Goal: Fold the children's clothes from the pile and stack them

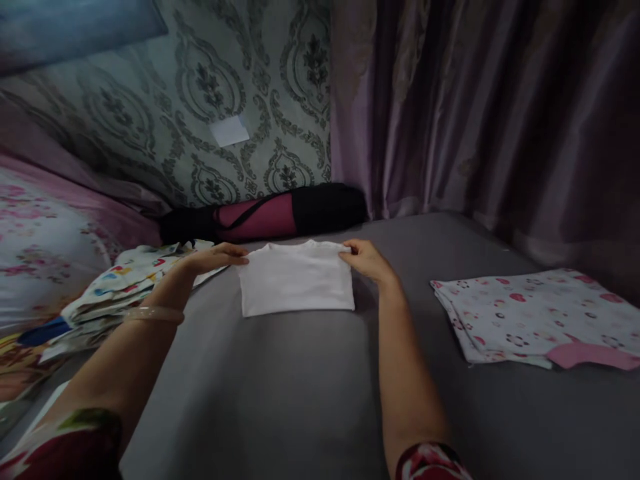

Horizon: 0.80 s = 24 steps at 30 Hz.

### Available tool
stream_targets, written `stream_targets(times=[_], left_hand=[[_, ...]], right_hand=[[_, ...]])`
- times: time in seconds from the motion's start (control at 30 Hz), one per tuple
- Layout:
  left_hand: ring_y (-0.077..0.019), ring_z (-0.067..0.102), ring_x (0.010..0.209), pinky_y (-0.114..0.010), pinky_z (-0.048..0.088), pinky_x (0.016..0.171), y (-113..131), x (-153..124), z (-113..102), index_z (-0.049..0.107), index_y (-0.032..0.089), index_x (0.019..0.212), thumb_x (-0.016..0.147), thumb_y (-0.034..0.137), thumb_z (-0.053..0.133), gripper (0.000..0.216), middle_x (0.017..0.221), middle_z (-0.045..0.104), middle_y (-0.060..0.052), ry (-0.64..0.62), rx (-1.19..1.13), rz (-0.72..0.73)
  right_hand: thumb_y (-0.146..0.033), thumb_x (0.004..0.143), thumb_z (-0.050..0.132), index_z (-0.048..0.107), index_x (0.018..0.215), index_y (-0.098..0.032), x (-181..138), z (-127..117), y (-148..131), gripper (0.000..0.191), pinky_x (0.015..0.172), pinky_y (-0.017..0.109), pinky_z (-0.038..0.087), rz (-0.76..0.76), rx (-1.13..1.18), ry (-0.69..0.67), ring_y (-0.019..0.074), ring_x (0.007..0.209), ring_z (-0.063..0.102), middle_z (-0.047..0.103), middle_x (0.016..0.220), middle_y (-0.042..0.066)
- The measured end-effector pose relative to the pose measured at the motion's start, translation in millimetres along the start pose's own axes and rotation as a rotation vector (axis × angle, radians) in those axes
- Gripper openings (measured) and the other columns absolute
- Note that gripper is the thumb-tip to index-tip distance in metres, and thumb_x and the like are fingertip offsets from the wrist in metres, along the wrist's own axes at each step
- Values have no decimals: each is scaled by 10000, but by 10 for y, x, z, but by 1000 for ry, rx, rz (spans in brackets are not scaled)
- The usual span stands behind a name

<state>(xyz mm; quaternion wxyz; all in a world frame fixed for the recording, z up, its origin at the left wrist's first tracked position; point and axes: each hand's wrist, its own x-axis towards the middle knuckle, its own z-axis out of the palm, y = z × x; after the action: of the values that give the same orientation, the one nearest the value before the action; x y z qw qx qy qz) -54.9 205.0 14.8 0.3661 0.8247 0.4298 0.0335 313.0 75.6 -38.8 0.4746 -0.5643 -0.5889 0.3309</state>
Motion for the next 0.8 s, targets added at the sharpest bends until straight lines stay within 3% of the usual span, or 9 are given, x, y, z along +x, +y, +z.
stream_targets(times=[0.13, 0.23, 0.3, 0.4, 0.5, 0.63, 0.73, 0.8], left_hand=[[-162, 602, 870, -258, 467, 787, 212, -169, -23, 659, 153, 1027, 797, 411, 525, 370, 947, 687, -35, 271, -46, 30], [-164, 590, 898, -263, 467, 808, 249, -265, 140, 641, 146, 1088, 843, 380, 478, 376, 977, 682, -42, 444, 33, 56], [-169, 588, 908, -266, 462, 827, 192, -336, 328, 654, 152, 1067, 859, 337, 471, 334, 977, 687, -48, 418, 136, 67], [-172, 600, 914, -273, 451, 859, 18, -450, 657, 669, 180, 1046, 885, 282, 453, 289, 988, 694, -58, 250, 245, 121], [-168, 606, 975, -337, 358, 1020, -168, -550, 933, 655, 225, 1075, 908, 255, 423, 288, 1040, 691, -48, 180, 306, 191], [-154, 601, 1022, -412, 162, 1140, -253, -645, 1109, 638, 257, 1085, 898, 206, 408, 301, 1106, 682, -22, 153, 329, 167], [-148, 603, 983, -407, 157, 1143, -185, -697, 1115, 656, 260, 1058, 859, 181, 432, 309, 1090, 692, -3, 123, 317, 89], [-140, 608, 877, -380, 245, 1109, -125, -715, 1084, 668, 258, 1052, 821, 180, 467, 316, 1035, 703, 9, 102, 305, 35]], right_hand=[[-313, 749, 619, 667, 998, -168, -80, -80, -263, 292, 835, 300, 468, -172, 39, 197, 172, 908, 616, 690, 983, 48], [-342, 737, 620, 678, 958, -177, -147, -158, -300, 281, 849, 320, 463, -195, -32, 117, 181, 900, 613, 692, 950, 37], [-308, 701, 621, 686, 894, -173, -185, -221, -225, 244, 823, 306, 467, -113, -72, -79, 172, 848, 616, 693, 877, 21], [-216, 631, 604, 692, 839, -171, -212, -284, -53, 231, 779, 271, 474, 81, -119, -376, 153, 783, 623, 692, 792, -4], [-144, 596, 569, 712, 843, -179, -219, -274, 69, 288, 776, 254, 479, 203, -184, -530, 148, 776, 638, 706, 780, -9], [-104, 608, 526, 736, 812, -194, -276, -200, 124, 306, 753, 248, 495, 204, -284, -498, 147, 761, 656, 721, 767, -2], [-102, 634, 507, 739, 819, -200, -355, -185, 148, 312, 750, 251, 509, 206, -284, -463, 148, 767, 671, 731, 770, 0], [-89, 640, 500, 735, 853, -195, -393, -198, 162, 334, 779, 253, 514, 217, -248, -451, 154, 826, 681, 740, 820, 10]])
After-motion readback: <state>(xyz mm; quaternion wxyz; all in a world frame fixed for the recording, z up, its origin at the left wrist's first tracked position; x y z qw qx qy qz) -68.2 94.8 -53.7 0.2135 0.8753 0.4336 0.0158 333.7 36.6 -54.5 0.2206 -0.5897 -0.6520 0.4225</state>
